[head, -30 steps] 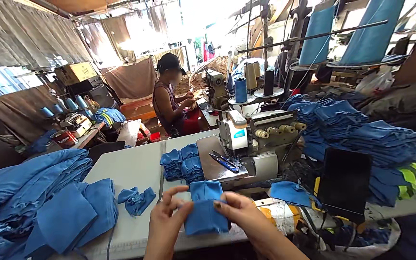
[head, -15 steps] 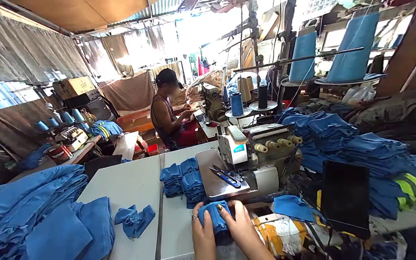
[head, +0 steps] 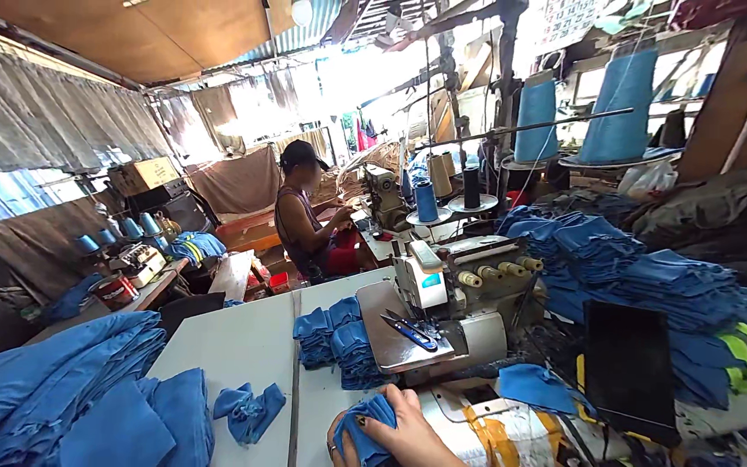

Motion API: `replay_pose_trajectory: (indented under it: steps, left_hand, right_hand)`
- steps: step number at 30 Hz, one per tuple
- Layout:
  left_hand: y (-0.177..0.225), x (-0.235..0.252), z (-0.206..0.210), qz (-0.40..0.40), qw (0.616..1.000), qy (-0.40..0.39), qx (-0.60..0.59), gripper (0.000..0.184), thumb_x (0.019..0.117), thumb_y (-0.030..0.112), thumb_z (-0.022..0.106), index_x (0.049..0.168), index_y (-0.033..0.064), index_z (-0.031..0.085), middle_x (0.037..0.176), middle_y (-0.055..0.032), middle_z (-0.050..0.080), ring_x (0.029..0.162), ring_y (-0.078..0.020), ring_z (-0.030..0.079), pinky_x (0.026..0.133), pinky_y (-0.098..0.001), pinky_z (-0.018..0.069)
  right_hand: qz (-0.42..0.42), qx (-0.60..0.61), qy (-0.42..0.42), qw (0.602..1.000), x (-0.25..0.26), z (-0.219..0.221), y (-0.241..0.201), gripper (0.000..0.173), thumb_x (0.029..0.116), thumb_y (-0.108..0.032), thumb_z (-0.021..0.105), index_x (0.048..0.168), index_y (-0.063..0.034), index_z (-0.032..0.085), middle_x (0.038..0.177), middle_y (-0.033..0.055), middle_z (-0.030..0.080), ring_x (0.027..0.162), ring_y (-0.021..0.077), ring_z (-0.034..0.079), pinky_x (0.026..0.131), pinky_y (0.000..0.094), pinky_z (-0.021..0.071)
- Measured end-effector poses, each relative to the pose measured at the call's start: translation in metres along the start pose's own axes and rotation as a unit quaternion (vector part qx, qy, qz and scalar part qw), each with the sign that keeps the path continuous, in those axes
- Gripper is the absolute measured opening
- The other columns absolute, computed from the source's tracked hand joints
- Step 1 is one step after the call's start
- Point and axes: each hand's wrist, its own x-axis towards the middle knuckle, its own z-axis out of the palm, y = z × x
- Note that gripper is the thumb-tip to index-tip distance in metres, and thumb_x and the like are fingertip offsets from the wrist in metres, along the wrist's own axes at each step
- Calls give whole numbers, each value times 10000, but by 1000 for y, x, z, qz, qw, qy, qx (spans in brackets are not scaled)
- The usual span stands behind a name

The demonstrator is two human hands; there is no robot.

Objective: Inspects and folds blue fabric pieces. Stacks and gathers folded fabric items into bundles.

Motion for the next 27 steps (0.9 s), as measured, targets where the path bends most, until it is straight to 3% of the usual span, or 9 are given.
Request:
replay_pose_trajectory:
  steps: [5,8,10,12,14,17,20,24,27]
  left_hand:
    - [13,-2,3,-17,998,-38,39,451,1031,99,370,1419,-131,373,1369,-254,513,1241,-201,542,1060,-361,462]
    - [35,-14,15,-47,998,-23,45,687,984,141,554,1539,-91,222,1488,-319,370,1330,-297,456,1088,-428,431]
    - [52,-26,19,-112,993,-23,-38,708,1013,203,544,1579,-2,170,1484,-245,423,1300,-253,510,1059,-421,473]
    - [71,-39,19,-203,961,-39,-185,467,1067,360,467,1452,105,390,1258,-92,635,1127,-179,645,949,-398,559]
    - [85,-43,12,-245,910,-76,-327,444,993,507,586,1240,137,599,1112,-50,732,1055,-174,703,919,-410,589]
    - [93,-43,-1,-201,891,-87,-397,489,884,488,753,1200,133,636,1115,-48,734,1093,-172,700,978,-409,573]
    - [94,-39,-15,-170,903,-42,-392,479,920,540,681,1181,140,646,1081,-48,741,1048,-169,714,927,-404,594]
    - [105,-42,-33,-206,870,-17,-448,630,907,716,548,1168,162,697,1127,-88,740,1074,-261,713,880,-489,598]
    - [108,-53,-39,-211,817,-33,-536,664,872,653,628,1194,78,701,1205,-184,709,1147,-386,681,931,-597,570]
  right_hand:
    - [-22,237,-38,971,1,-2,20,521,812,-274,757,1244,-54,565,1073,112,677,954,206,684,830,409,586]
    - [-11,366,-9,930,-16,-3,18,466,890,-202,684,1288,-29,517,1046,132,686,921,229,696,802,430,601]
    - [-70,348,45,934,-27,1,8,458,879,-175,707,1270,-15,531,1074,116,679,941,197,692,808,393,604]
    - [-167,260,86,947,-37,5,-3,458,823,-160,761,1219,-18,581,1170,110,633,1052,159,649,878,337,580]
    - [-272,131,124,945,-44,9,-12,470,784,-186,823,1184,-27,637,1252,147,610,1198,195,583,998,359,521]
    - [-339,-25,149,928,-59,17,-21,466,735,-235,877,1137,-83,697,1298,185,608,1257,320,558,1028,495,496]
    - [-345,-112,98,927,-75,18,-32,544,750,-348,884,1218,-149,689,1367,190,591,1274,386,556,1001,635,454]
    - [-397,-2,12,918,-79,0,-39,548,958,-441,688,1381,-109,585,1444,162,530,1299,261,556,1030,525,502]
    - [-441,123,-11,889,-73,-12,-41,376,1034,-262,608,1321,-21,572,1292,139,625,1139,212,651,986,402,570]
